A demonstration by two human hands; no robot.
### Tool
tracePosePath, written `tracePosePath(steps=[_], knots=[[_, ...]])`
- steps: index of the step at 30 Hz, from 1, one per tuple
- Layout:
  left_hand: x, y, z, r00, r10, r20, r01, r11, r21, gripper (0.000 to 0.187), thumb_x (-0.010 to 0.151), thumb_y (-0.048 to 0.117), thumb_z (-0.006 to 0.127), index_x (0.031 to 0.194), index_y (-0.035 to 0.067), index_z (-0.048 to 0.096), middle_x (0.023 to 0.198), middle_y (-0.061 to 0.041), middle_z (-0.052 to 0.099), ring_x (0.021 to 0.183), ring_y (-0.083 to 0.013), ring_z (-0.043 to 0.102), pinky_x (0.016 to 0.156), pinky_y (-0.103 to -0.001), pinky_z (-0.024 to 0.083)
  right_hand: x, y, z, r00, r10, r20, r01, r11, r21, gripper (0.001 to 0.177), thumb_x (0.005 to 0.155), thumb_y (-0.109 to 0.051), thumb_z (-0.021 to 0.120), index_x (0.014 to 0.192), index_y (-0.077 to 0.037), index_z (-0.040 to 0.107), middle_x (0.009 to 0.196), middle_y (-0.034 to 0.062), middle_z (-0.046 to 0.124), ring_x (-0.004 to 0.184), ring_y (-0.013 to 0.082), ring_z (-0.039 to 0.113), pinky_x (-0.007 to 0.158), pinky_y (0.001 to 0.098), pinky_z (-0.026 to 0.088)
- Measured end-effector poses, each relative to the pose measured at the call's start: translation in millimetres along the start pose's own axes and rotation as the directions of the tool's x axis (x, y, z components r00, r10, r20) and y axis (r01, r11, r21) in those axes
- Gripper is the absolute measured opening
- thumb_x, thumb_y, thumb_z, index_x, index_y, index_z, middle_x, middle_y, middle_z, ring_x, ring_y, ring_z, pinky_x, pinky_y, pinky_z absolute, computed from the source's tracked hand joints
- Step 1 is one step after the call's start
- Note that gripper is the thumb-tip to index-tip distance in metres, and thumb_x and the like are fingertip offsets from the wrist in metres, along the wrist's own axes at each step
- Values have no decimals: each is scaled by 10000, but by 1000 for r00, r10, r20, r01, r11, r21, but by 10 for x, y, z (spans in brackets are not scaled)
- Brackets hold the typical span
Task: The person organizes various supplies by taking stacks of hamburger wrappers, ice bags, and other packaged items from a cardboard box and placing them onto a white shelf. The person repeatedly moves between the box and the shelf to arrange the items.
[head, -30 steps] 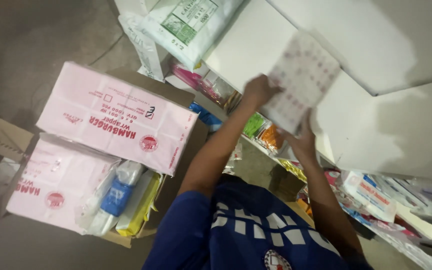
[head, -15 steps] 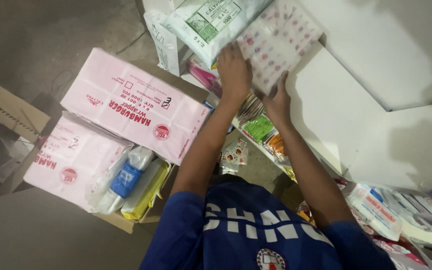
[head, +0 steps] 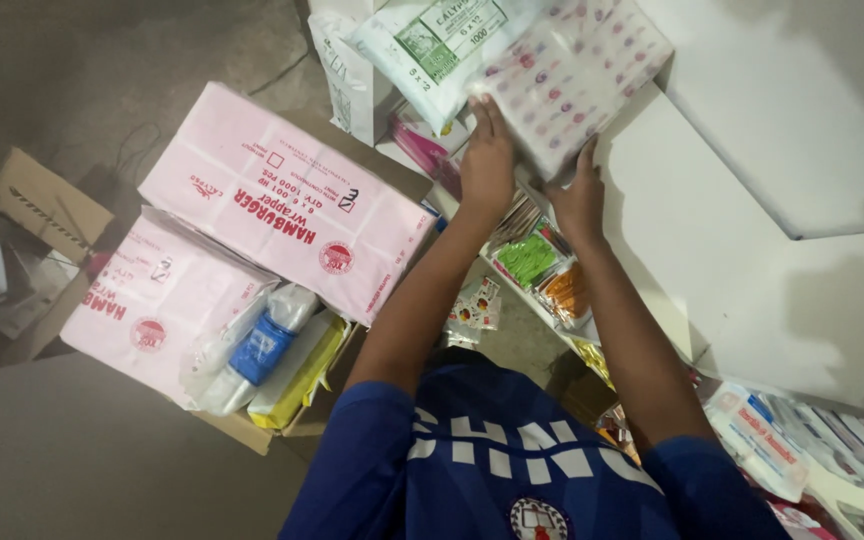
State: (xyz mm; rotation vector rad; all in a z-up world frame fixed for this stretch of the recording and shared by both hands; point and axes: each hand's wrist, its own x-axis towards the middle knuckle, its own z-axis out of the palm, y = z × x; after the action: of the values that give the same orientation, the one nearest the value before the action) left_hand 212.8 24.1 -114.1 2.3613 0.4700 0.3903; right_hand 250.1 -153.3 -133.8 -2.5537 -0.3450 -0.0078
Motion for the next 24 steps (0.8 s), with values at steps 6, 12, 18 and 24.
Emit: tracePosePath(steps=[6, 12, 18, 24], knots=[[-11, -105, 138, 985, 82, -151, -61, 989, 133, 803, 831, -62, 616, 1542, -144, 252, 1554, -386, 364, 1101, -356, 676, 810, -357, 611, -59, -163, -60, 995, -96, 4, 95, 992, 79, 1182, 845, -252, 917, 1590, 18, 40, 1540, 311, 468, 1460, 420, 443, 1236, 609, -7], [-562, 69, -426, 997, 56, -50, -54, 998, 35, 905, 711, 164, 734, 1491, -82, 345, 1446, -332, 473, 1163, -436, 599, 949, -480, 541, -23, -14, -9, 973, -221, 70, 226, 971, -80, 990, 943, -57, 739, 1736, -144, 153, 1709, 271, 354, 1591, 480, 234, 1184, 682, 42], [-1320, 23, -930, 925, 379, 34, -377, 925, -41, 446, 875, 284, 729, 1281, 169, 584, 1361, -136, 614, 1279, -365, 624, 1055, -468, 540, -187, -373, -89, 968, -252, 17, 253, 966, -61, 849, 959, -193, 820, 1631, -105, 310, 1574, 239, 470, 1523, 425, 344, 1209, 684, 84], [-1890, -23, -2648, 955, 257, 147, -192, 916, -351, 623, 882, 282, 709, 1429, 55, 515, 1356, -206, 621, 1166, -397, 627, 974, -474, 510, -193, -243, 82, 979, -151, -135, 172, 971, 163, 727, 1037, -194, 807, 1627, -76, 399, 1618, 233, 489, 1492, 401, 484, 1242, 434, 387]])
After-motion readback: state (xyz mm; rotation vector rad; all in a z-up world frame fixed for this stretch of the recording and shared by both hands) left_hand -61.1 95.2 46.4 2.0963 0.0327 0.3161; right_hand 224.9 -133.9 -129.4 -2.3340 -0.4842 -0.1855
